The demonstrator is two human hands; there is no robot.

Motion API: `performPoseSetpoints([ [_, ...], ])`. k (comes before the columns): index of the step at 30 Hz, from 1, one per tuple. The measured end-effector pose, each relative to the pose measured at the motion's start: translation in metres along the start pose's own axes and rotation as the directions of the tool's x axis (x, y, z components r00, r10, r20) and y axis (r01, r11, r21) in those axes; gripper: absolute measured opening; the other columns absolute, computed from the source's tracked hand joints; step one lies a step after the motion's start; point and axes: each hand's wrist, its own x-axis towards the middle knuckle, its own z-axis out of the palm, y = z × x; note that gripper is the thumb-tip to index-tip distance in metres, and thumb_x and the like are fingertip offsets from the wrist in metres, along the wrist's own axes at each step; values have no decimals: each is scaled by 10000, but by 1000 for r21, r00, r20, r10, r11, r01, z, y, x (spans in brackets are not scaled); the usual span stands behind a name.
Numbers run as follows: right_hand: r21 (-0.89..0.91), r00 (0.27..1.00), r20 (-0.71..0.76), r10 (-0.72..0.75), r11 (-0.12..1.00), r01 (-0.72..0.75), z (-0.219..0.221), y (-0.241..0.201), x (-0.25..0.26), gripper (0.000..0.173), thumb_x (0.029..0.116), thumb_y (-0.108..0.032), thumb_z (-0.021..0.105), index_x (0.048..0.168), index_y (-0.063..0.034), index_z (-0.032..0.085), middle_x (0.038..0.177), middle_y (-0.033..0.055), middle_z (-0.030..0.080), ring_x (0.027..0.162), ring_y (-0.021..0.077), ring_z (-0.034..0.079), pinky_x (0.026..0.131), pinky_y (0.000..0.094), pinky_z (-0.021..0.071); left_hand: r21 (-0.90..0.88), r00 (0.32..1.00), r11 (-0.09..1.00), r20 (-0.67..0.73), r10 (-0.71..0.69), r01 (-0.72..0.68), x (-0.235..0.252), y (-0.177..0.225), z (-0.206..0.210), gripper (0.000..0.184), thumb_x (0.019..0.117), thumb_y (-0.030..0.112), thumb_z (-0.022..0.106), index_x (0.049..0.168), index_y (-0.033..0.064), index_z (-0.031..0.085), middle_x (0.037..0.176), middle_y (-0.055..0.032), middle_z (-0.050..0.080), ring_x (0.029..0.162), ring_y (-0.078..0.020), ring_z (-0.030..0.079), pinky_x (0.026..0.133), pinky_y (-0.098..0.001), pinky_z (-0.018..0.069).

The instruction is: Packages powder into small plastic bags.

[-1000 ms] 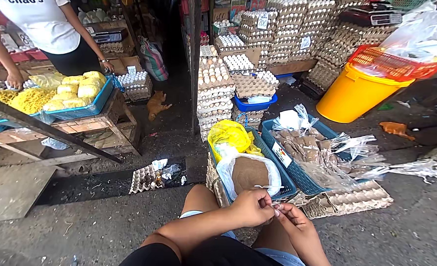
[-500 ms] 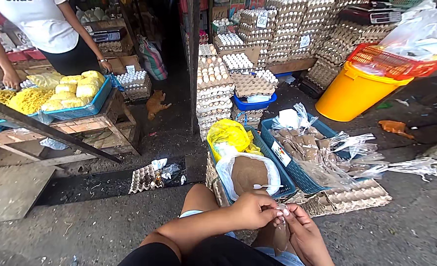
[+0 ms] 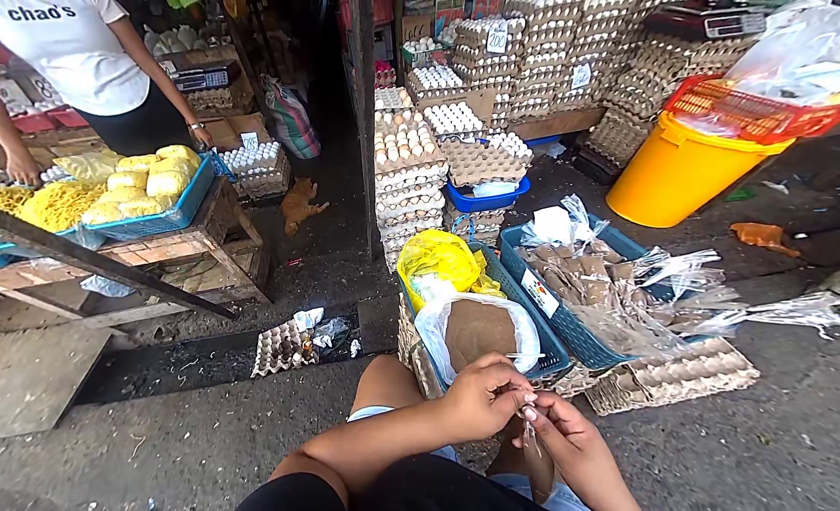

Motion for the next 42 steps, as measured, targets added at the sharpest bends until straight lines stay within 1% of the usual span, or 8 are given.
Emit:
performPoseSetpoints([
  [7,-481,999,-23,37,876,-44,6,3,2,218,950,-226,637,832,-45,665,634,-53,543,557,-22,482,547,165,414,142,966,960,-134,-222,240,11,-25,-18,140,937,62,669,852,-39,715,877,-104,674,880,-134,637,822,-275,524],
  [12,-317,990,49,133,942,-111,-2,4,5,186,968,-208,656,959,-29,706,755,-39,638,653,-34,560,637,154,482,-64,911,947,-259,-321,315,15,-30,-16,96,946,53,660,919,-24,710,905,-35,664,807,-28,628,755,-195,548],
  [15,-226,978,66,200,957,-180,-10,0,5,194,971,-172,663,1045,2,707,881,8,692,760,-11,613,734,186,521,-157,907,917,-161,-390,367,11,-23,-14,258,950,56,651,1169,-78,624,955,-35,696,794,-60,676,732,-242,592],
  [19,-75,966,-152,211,972,-224,-15,-23,11,164,971,-95,663,1080,25,683,932,17,703,812,2,644,792,195,548,-120,804,821,322,-500,559,-2,-19,0,994,850,207,780,1578,-82,169,1270,-191,654,1097,-194,694,963,-357,574],
  [26,133,971,-192,141,984,-117,-32,-34,8,284,1012,-52,560,1266,75,566,1010,72,707,919,133,709,878,338,603,53,686,774,429,-588,631,-17,-21,19,345,858,116,803,1155,-3,675,1041,-42,771,962,-106,737,926,-310,593],
  [32,-182,984,-172,-43,983,11,-61,-69,-6,387,1094,-132,368,1189,100,663,1121,123,716,1031,90,677,952,280,549,154,559,775,609,-563,613,-18,-21,21,327,919,149,755,1197,0,667,1054,-47,767,968,-100,729,941,-316,575],
  [38,-473,978,-89,-188,872,125,-70,-109,-16,306,1065,-186,502,1116,-12,749,991,32,692,799,-18,602,728,163,526,103,604,811,615,-507,576,-16,-15,14,514,991,252,671,1436,25,551,1409,-156,602,1213,-203,644,1039,-359,528],
  [42,-529,968,-224,-114,848,-23,-94,-125,25,199,1004,-111,616,1129,-25,743,1007,58,693,717,41,646,663,216,583,103,624,773,529,-575,626,-12,-9,3,490,1002,227,654,1430,14,546,1402,-177,593,1155,-208,667,987,-359,555],
])
